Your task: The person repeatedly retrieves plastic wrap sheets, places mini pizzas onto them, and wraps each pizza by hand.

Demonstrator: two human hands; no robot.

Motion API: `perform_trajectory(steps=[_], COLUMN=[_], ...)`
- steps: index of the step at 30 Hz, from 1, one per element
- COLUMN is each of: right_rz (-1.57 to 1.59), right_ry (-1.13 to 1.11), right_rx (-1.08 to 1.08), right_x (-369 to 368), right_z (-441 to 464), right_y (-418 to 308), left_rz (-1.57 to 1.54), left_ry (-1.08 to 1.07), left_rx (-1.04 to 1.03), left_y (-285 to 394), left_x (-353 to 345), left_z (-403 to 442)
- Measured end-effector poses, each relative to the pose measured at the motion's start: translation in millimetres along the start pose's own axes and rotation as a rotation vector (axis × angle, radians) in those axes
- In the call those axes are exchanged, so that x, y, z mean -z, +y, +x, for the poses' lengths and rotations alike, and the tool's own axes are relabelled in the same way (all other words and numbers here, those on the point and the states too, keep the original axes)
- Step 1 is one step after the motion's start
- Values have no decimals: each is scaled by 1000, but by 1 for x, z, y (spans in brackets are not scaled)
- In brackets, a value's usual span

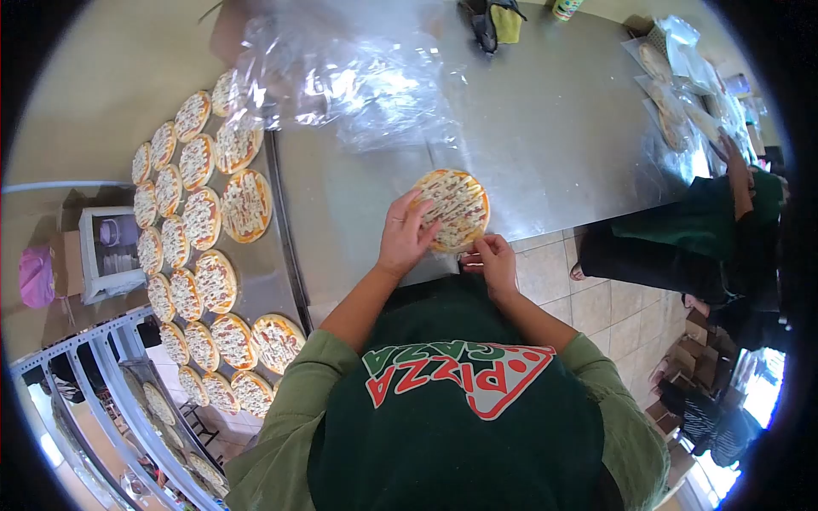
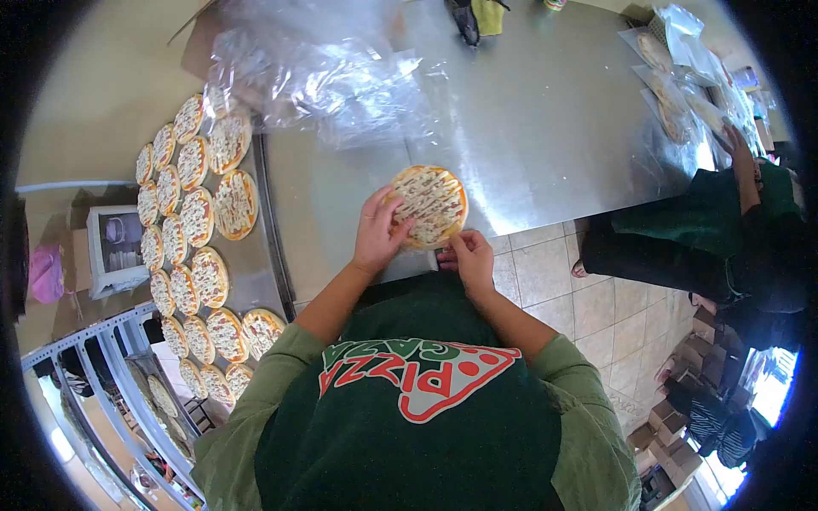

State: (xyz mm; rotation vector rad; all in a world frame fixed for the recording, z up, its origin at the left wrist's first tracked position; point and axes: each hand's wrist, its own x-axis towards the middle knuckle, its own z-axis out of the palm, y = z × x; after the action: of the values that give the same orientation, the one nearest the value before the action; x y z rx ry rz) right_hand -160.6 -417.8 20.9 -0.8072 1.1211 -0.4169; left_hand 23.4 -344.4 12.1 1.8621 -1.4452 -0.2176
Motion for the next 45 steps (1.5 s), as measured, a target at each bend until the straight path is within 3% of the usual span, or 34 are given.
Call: perform_trajectory(steps=[4,7,9,10,13,16,19,22,25,27,30,33,36,38,39,42,43,45], right_rz=[-524,-789,-1141,-1149,-1053,-1161,-1086,-795,-822,-1135,-1365,-1435,-1397,-1381,-1278,-1043,-1031,-856], right_ry=[-92,278,475,344,227,368,438,339,112,51,-180,-227,-300,-422,-303,76,234,51], right_rx=[141,731,829,552,256,627,590,326,573,954,987,987,990,873,944,1041,1015,535], right_x=[44,81,94,96,96,96,81,73,24,-6,-25,-28,-26,-24,-19,-3,-2,3], right_z=[16,30,43,46,60,64,49,42,6,-7,-17,-13,-13,-17,-11,23,35,63], right_y=[-13,-47,-80,-85,-89,-74,-82,-92,-103,-72,-41,-14,-13,-22,-24,-46,-60,-64], left_rz=[341,369,354,340,334,382,394,321,63,-256,-102,217,273,315,340,269,64,-350], left_ry=[-279,-337,-313,-314,-318,-353,-392,-391,-277,-81,43,-206,-386,-328,-300,-199,-133,22], left_rx=[-7,-44,-130,-148,-178,-170,-167,-131,-40,10,-235,-593,-366,-309,-277,85,233,517], left_y=[23,23,25,24,21,22,25,24,13,8,6,19,11,6,6,14,11,0], left_x=[-9,-6,-7,-10,-18,-17,-13,-11,-10,-2,14,20,1,0,2,10,8,-6], left_z=[21,25,27,27,27,28,29,30,29,34,45,56,55,50,46,27,16,-10])
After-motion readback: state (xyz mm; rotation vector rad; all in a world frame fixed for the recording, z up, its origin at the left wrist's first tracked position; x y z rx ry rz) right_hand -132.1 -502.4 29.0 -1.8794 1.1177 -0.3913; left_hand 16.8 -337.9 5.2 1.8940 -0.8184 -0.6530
